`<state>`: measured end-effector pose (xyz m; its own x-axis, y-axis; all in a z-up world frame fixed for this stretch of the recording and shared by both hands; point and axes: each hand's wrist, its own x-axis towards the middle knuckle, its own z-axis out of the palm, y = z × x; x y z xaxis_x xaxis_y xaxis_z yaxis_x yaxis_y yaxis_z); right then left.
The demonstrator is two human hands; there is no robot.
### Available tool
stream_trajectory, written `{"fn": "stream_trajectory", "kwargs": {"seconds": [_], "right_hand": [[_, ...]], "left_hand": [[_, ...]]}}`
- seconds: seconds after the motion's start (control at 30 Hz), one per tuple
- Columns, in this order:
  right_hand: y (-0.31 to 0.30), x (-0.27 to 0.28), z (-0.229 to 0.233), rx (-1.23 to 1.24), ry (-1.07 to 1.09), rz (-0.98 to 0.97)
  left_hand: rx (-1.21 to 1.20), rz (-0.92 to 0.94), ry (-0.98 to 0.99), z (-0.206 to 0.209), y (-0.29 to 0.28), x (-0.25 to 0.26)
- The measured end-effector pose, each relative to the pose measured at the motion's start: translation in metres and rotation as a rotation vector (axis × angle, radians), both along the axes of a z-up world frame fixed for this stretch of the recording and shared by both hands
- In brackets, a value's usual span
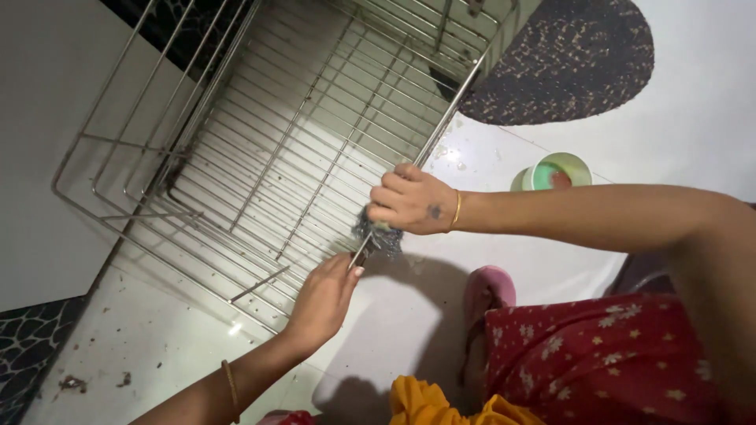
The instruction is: The person scrubs a metal wire rack with a steel wool pad, moving along the frame and grid. They dip the pad into a small bowl of liquid and continue scrubbing different sections of the rack.
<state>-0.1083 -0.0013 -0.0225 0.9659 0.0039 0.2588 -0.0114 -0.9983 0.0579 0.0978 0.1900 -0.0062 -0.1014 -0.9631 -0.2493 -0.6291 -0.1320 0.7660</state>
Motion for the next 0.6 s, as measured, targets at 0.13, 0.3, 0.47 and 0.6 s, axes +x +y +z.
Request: {"fn": "stream_trajectory", "kwargs": {"seconds": [0.13, 0.3, 0.47, 0.6], "right_hand": [[-0.040, -0.037, -0.007, 0.228, -0.190, 0.228], [-0.084, -0.092, -0.024, -0.005, -0.139, 0.072], [-0.077, -0.070, -0.045, 0.074, -0.033, -0.061], [0.014, -0.016, -0.074, 0.180, -0.005, 0.045]], "left_hand": [[-0.065, 0.019, 0.054, 0.006, 0.002, 0.005], [-0.227, 0.063, 0.122, -0.003, 0.007, 0.003], [-0.035, 0.109, 0.074, 0.000, 0.006, 0.002], [0.030, 0.091, 0.013, 0.002, 0.006, 0.002]]}}
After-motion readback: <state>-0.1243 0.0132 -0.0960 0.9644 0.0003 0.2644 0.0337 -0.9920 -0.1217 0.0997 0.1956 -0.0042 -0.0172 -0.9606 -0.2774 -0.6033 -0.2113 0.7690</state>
